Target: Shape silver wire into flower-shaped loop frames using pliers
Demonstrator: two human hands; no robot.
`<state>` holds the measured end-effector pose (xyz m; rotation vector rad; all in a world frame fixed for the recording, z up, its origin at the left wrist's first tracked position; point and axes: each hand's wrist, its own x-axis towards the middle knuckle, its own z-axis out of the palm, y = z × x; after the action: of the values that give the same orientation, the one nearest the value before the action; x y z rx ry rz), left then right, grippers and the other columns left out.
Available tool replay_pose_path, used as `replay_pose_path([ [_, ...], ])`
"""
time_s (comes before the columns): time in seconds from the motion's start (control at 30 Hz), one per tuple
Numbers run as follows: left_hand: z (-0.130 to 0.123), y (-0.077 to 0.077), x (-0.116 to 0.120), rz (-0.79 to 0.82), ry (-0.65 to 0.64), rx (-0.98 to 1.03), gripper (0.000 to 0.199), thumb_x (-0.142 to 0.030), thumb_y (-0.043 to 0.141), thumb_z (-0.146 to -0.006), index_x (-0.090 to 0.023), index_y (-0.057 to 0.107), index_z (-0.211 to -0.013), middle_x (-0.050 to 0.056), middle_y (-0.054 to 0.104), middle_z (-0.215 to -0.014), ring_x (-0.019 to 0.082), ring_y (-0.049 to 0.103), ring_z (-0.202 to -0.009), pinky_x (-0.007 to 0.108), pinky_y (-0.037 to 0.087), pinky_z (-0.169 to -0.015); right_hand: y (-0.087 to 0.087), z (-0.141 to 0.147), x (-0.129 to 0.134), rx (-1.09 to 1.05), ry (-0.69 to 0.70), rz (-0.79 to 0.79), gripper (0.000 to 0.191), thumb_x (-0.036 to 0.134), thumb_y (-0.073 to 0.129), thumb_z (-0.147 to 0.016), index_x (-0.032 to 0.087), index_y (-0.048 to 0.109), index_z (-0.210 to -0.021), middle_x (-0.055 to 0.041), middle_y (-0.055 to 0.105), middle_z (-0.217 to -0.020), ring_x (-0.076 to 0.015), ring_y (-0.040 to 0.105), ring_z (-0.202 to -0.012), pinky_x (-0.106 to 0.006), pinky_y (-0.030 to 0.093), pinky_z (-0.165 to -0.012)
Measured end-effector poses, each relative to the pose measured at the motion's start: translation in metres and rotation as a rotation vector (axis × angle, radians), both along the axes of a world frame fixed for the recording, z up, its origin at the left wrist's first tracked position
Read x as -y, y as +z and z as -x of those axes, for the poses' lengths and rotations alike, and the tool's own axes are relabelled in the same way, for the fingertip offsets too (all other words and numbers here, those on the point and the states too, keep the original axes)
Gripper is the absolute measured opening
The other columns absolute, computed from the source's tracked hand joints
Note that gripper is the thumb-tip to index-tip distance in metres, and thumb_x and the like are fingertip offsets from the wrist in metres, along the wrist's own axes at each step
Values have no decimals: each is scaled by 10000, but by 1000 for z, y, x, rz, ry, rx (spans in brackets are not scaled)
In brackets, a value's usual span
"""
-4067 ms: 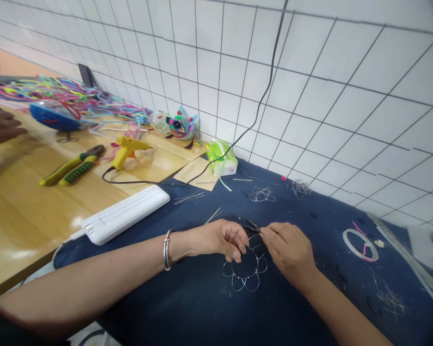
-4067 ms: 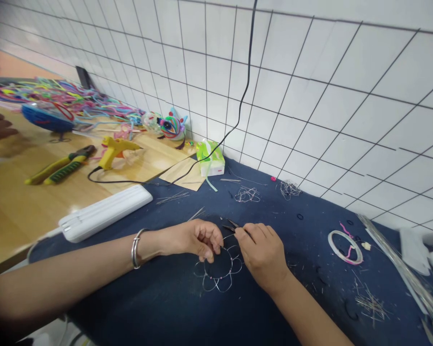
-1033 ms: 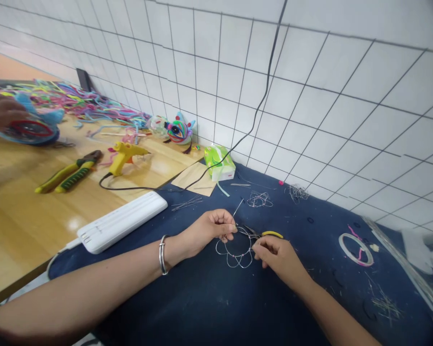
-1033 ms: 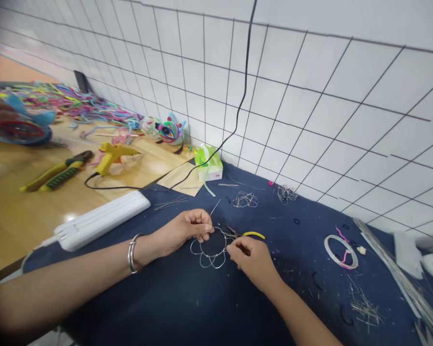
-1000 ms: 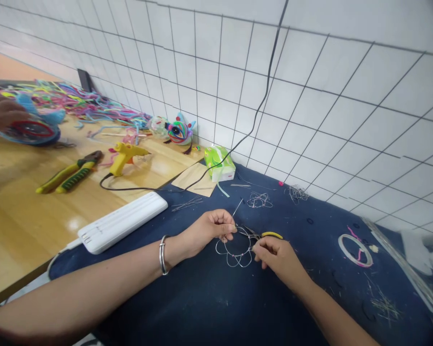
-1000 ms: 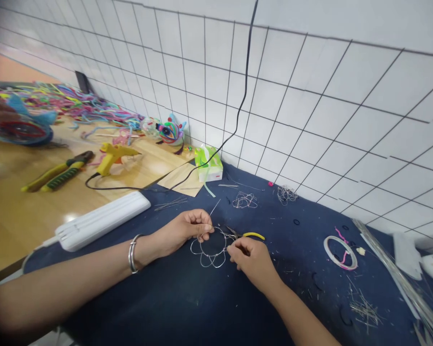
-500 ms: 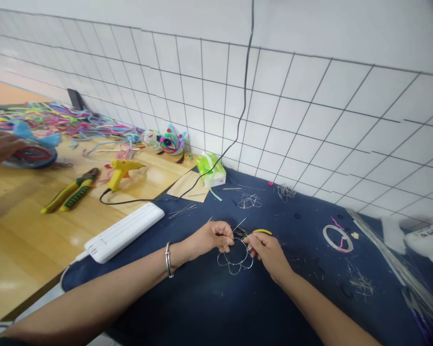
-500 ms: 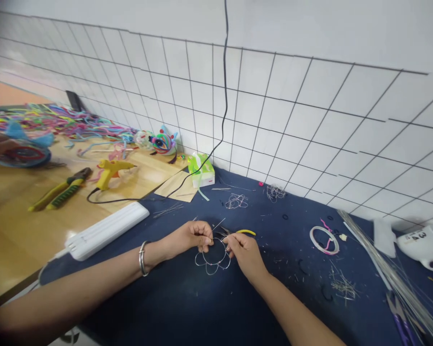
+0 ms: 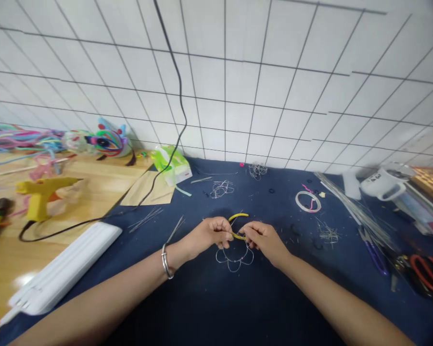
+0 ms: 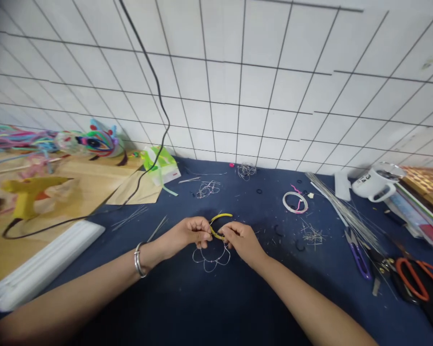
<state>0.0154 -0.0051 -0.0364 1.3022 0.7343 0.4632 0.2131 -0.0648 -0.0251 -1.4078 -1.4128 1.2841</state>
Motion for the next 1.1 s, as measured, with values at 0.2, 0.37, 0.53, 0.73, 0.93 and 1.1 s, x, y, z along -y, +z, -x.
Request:
replay_pose_path([
  [0.2, 2, 1, -1, 26, -20, 27, 178, -271, 626, -761, -122, 545, -814, 22, 622, -677, 105, 583, -599, 222, 454, -568, -2, -1, 0, -36, -17, 17, 202, 326, 496, -820, 189, 619, -903, 17, 558, -667, -92, 517, -569, -201, 386, -503],
  [0.37, 6, 4, -1, 26, -39, 59, 170, -261, 625, -763, -117, 542, -795, 23, 623, -669, 103, 582, -594, 226, 451, -571, -5, 2, -2, 3, -16, -10, 200, 330, 519, -810, 203, 638, -909, 15, 574, -681, -92, 500, -573, -208, 378, -513],
  [0.53, 8, 2, -2, 14, -45, 81, 168, -268, 619, -767, -119, 546, -792, 14, 615, -651, 104, 581, -596, 228, 450, -572, -6, 2, -2, 27, -16, -20, 182, 310, 541, -803, 219, 627, -935, 14, 581, -717, -100, 514, -613, -221, 394, -558],
  [0.73, 11, -2, 0, 12, 0, 113, 166, -270, 618, -767, -126, 544, -805, 12, 616, -680, 102, 585, -599, 219, 442, -556, -7, 5, 0, -7, -2, -59, 207, 312, 582, -779, 224, 622, -962, 14, 556, -731, -100, 496, -638, -226, 389, -583],
  [0.93, 14, -4, 1, -5, 3, 116, 169, -268, 620, -763, -124, 542, -805, 13, 615, -667, 103, 586, -600, 218, 444, -557, -7, 10, 0, -20, -33, -75, 214, 324, 569, -785, 222, 624, -965, 9, 563, -726, -100, 497, -611, -222, 391, -551],
  [1.1, 14, -2, 3, -11, -15, 116, 171, -267, 619, -763, -121, 542, -808, 11, 615, -674, 100, 587, -607, 215, 445, -561, -7, 12, 1, -4, -65, -54, 225, 338, 543, -795, 209, 621, -962, 1, 587, -732, -113, 532, -613, -220, 396, -524],
])
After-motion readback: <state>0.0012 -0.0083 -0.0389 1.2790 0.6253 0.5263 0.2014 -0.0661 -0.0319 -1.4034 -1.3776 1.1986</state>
